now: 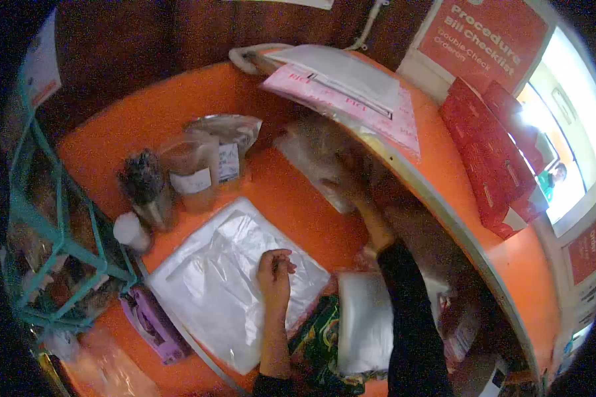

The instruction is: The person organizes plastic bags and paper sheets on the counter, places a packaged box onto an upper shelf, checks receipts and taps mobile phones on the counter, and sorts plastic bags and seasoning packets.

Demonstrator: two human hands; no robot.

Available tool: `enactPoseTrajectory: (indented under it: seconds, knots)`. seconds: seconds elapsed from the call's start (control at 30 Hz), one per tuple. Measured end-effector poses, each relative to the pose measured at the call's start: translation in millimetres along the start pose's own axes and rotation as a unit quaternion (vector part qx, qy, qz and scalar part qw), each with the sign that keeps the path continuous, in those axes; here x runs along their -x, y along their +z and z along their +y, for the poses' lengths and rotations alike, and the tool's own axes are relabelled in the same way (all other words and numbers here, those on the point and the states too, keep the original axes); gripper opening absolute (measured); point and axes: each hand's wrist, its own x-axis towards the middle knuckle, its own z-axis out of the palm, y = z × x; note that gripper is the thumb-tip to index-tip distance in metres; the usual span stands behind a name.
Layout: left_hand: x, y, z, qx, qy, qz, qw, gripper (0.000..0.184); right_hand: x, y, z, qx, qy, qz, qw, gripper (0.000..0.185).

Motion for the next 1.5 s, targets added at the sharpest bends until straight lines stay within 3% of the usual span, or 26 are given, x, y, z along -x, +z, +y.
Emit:
enactPoseTrajectory:
  seconds: [0.07,0.13,0.17,0.23,0.27,0.33,0.37,0.4,0.43,0.5,0.67,0.7,0.87,0.9,0.97,1.0,1.03,1.1,1.17,1.2,1.27,1.3,1.33,1.4,1.43,1.5]
  knots:
    - [-2,0,3,-0.006,0.014,-0.009,1.000,0.016,-17,8,-25,-0.061,0.051,-0.057,0.995,0.060]
    - [-5,-3,-4,-0.012,0.008,-0.010,1.000,0.019,-19,12,-25,-0.269,0.087,-0.055,0.958,0.055]
    - [-4,-8,-7,-0.054,0.034,-0.030,0.997,0.017,-23,14,-21,-0.204,0.079,-0.138,0.966,0.040]
    - [-4,-10,-9,-0.077,0.041,-0.036,0.996,0.014,-29,7,-15,-0.113,0.133,-0.203,0.963,0.026]
    - [-6,-11,-10,-0.069,0.090,-0.055,0.992,0.013,-27,12,-20,-0.162,0.151,-0.038,0.974,0.022]
    - [-6,-8,-3,-0.049,0.049,-0.065,0.995,0.016,-26,37,-10,-0.062,0.096,0.084,0.990,0.020]
    - [-6,-5,-1,-0.046,0.029,-0.061,0.997,0.017,-21,49,-1,0.065,0.032,0.027,0.997,0.021]
    - [-4,-4,2,-0.046,0.030,-0.066,0.996,0.017,-16,42,-2,0.075,0.042,0.028,0.996,0.021]
    - [-4,-6,5,-0.045,0.031,-0.062,0.997,0.017,-18,35,-11,-0.123,0.030,0.176,0.976,0.020]
    - [-7,-7,0,-0.036,0.029,-0.061,0.997,0.016,-9,26,-14,-0.308,0.014,0.313,0.898,0.020]
    - [-4,-6,-10,-0.012,0.056,-0.061,0.997,0.016,-2,-20,-31,-0.379,0.163,0.170,0.895,0.028]
    - [-4,-7,-2,-0.065,0.053,-0.060,0.995,0.016,-7,-30,-34,-0.402,0.181,0.144,0.886,0.030]
    - [-7,-4,-2,-0.024,0.021,-0.043,0.999,0.015,-41,-55,-46,-0.593,0.281,0.039,0.753,0.040]
    - [-7,-1,-1,-0.022,0.007,-0.023,0.999,0.017,-47,-49,-49,-0.576,0.298,0.012,0.761,0.042]
    - [-6,-2,-7,-0.016,0.027,-0.027,0.999,0.017,-46,16,-34,-0.244,0.219,0.029,0.944,0.044]
    - [-5,-1,-5,-0.015,0.027,-0.023,0.999,0.017,-40,47,-23,-0.245,0.216,0.027,0.945,0.044]
    - [-4,0,-2,-0.012,0.024,-0.021,0.999,0.018,-33,79,-12,-0.084,0.144,0.104,0.980,0.043]
    - [-5,0,-1,-0.011,0.026,-0.015,0.999,0.018,-28,79,-13,0.074,0.064,0.182,0.978,0.043]
    - [-6,0,-2,-0.003,0.000,-0.020,1.000,0.019,-30,23,-30,0.104,-0.006,-0.053,0.993,0.045]
    - [-6,0,-2,-0.006,0.001,-0.019,1.000,0.019,-33,24,-32,0.100,-0.005,-0.052,0.994,0.045]
    - [-5,1,-1,-0.015,0.011,-0.018,1.000,0.018,-43,28,-33,0.111,0.057,-0.213,0.969,0.045]
    - [-5,0,-1,-0.019,0.009,-0.019,1.000,0.018,-45,15,-38,0.108,0.059,-0.214,0.969,0.045]
    - [-6,0,-1,-0.035,0.008,-0.020,0.999,0.018,-47,-13,-45,0.114,0.020,-0.257,0.960,0.042]
    - [-5,1,0,-0.050,0.008,-0.021,0.998,0.018,-42,4,-39,0.121,-0.019,-0.298,0.947,0.039]
    - [-4,2,2,-0.043,0.009,-0.020,0.999,0.018,-32,58,-25,0.177,-0.028,-0.155,0.972,0.037]
    - [-5,1,3,-0.036,0.016,-0.020,0.999,0.018,-22,83,-10,0.230,-0.035,-0.003,0.972,0.035]
